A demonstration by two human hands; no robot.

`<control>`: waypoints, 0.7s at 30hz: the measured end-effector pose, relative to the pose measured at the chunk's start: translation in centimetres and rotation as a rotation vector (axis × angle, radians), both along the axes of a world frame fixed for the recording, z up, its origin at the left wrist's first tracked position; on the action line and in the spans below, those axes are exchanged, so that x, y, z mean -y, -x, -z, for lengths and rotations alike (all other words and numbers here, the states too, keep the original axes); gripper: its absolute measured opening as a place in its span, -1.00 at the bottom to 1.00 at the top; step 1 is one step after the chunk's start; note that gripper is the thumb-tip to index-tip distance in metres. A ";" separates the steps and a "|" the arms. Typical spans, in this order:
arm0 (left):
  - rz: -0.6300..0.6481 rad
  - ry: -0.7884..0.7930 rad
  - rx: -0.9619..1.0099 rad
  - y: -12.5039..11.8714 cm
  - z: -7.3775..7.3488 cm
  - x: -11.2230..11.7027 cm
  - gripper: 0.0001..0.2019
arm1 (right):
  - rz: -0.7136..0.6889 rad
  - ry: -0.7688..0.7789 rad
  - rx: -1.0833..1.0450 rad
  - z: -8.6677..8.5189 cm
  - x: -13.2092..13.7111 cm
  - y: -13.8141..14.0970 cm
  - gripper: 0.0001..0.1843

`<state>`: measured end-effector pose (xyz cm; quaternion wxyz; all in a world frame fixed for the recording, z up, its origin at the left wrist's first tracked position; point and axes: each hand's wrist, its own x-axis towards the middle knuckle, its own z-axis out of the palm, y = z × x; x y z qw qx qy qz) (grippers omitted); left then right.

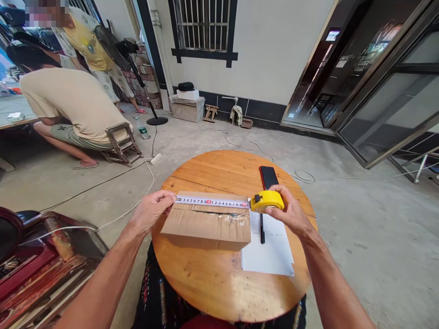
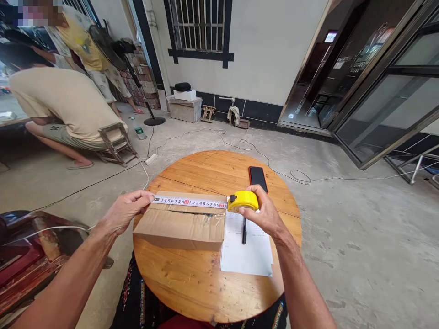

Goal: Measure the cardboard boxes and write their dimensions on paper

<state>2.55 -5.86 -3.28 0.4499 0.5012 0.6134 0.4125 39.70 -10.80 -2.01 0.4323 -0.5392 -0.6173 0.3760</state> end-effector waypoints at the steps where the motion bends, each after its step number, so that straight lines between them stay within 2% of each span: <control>1: 0.002 -0.002 0.002 0.1 0.1 -0.1 -0.70 | -0.003 -0.008 0.070 -0.4 -0.1 -0.4 -0.59; 5: 0.005 -0.013 -0.009 0.1 0.2 -0.2 -0.70 | -0.122 -0.038 0.343 -2.4 -0.7 -1.8 -0.51; 8: 0.012 -0.022 -0.024 0.1 0.3 -0.3 -0.69 | -0.235 0.002 0.515 -4.1 -1.0 -1.8 -0.56; 10: 0.010 -0.033 -0.040 0.3 0.5 -0.4 -0.68 | -0.236 0.022 0.677 -5.1 -1.0 -1.3 -0.57; 12: 0.003 -0.026 -0.045 0.5 0.8 -0.5 -0.66 | -0.243 -0.031 0.845 -6.0 -0.9 -0.6 -0.54; 16: 0.008 -0.005 -0.049 0.7 1.1 -0.5 -0.67 | -0.424 -0.190 1.074 -7.1 -0.9 0.7 -0.41; 18: 0.011 -0.012 -0.063 0.6 1.0 -0.5 -0.67 | -0.470 -0.214 1.223 -7.3 -0.9 1.3 -0.46; 21: 0.002 -0.022 -0.068 0.4 1.0 -0.4 -0.66 | -0.466 -0.230 1.416 -7.5 -0.9 2.0 -0.58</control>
